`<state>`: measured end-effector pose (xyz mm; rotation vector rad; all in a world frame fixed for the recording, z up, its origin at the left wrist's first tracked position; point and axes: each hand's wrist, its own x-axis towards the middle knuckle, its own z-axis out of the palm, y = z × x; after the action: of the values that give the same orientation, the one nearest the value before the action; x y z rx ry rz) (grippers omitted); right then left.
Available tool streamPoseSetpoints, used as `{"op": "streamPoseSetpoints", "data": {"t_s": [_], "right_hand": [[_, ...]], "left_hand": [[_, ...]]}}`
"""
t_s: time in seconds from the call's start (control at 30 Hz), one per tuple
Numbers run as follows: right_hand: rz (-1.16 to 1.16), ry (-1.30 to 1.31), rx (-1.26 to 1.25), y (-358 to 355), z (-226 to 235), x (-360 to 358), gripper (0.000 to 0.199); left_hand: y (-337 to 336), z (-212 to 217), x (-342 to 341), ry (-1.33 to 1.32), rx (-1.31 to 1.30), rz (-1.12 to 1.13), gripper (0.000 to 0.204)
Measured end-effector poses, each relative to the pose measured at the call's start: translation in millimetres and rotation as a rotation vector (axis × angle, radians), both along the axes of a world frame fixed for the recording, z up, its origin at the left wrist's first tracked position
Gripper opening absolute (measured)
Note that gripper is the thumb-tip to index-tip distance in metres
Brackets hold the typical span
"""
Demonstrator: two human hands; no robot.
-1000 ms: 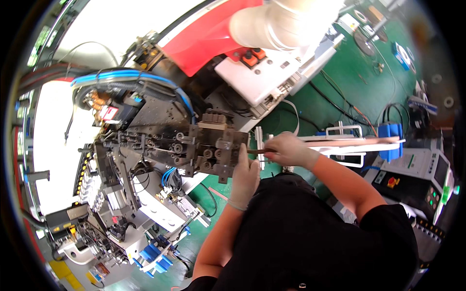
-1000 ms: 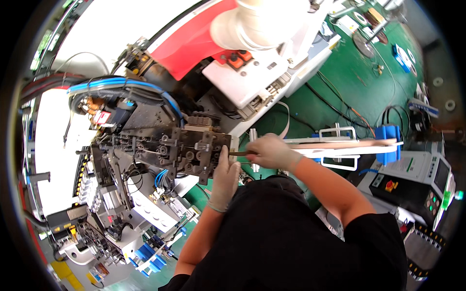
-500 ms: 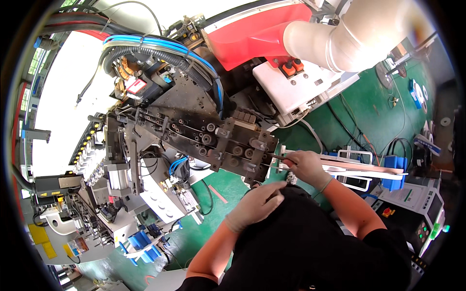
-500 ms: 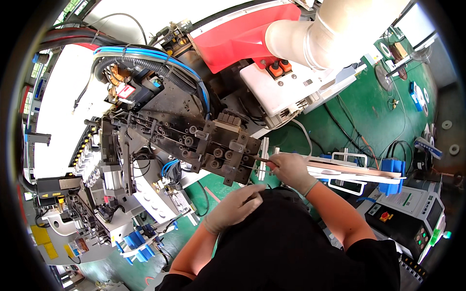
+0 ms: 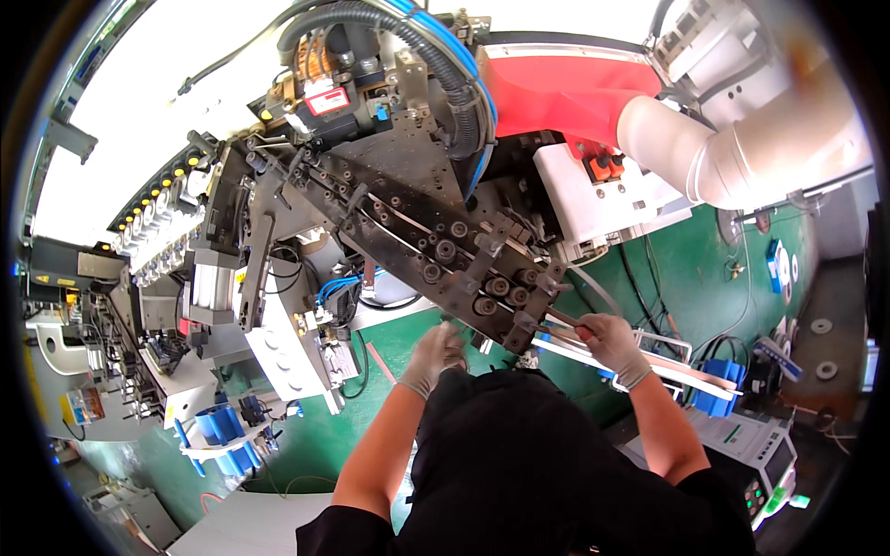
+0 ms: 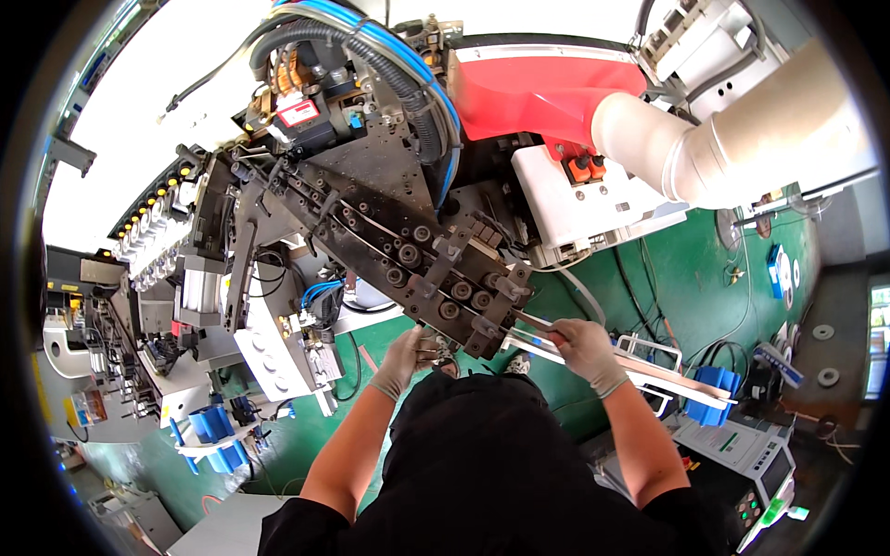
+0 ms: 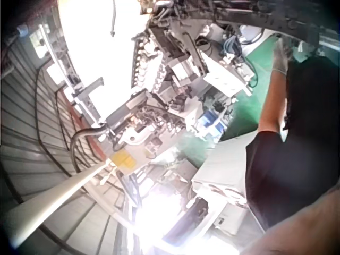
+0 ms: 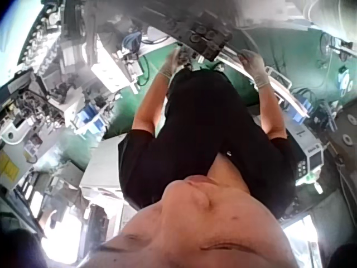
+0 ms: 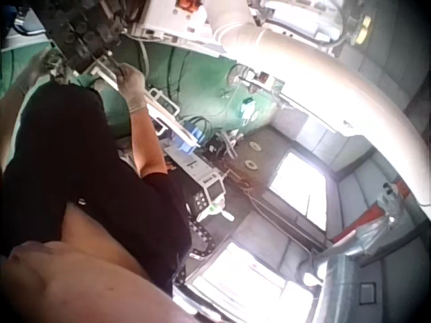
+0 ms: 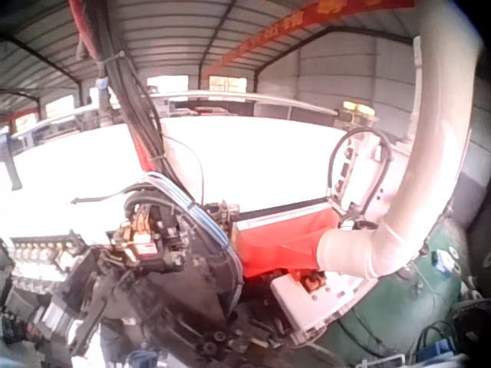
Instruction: The person handles circular metal rings and long wooden strips in a workshop. They place the rings on the floor, then feed the wooden strips into a machine, adjusting components and moving between workstations.
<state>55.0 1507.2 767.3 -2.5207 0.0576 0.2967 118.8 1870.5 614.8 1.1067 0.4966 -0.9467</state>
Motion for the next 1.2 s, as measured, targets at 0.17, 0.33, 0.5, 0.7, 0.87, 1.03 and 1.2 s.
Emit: {"op": "streamPoseSetpoints", "data": {"t_s": [0.17,0.33,0.5,0.7,0.87,1.03,1.2], "right_hand": [[-0.032,0.088,-0.165,54.7,-5.6,31.4,0.025],[-0.111,-0.099,-0.032,33.0,5.1,11.1,0.037],[-0.349,-0.369,-0.190,-11.8,5.6,-52.5,0.036],[-0.636,-0.454,-0.228,-54.0,-1.0,-162.5,0.028],[-0.673,-0.519,-0.238,-81.2,-17.1,-250.0,0.030],[-0.726,-0.492,-0.147,-94.8,-54.0,-357.4,0.023],[-1.058,-0.301,0.482,-74.9,-152.3,-531.3,0.031]], "left_hand": [[-29.5,-1.6,3.2,0.054,0.070,0.024,0.057],[-23.5,-29.6,-12.2,0.164,-0.069,-0.023,0.058],[-23.3,-55.5,-15.8,0.241,-0.315,0.176,0.053],[-33.7,-36.0,-8.9,0.242,-0.192,0.363,0.063],[-27.4,-64.4,5.3,0.304,-0.240,0.426,0.053],[-30.6,-61.5,3.3,0.151,0.026,0.536,0.033],[-62.3,-77.1,-49.9,-0.091,0.209,0.575,0.037]]}}
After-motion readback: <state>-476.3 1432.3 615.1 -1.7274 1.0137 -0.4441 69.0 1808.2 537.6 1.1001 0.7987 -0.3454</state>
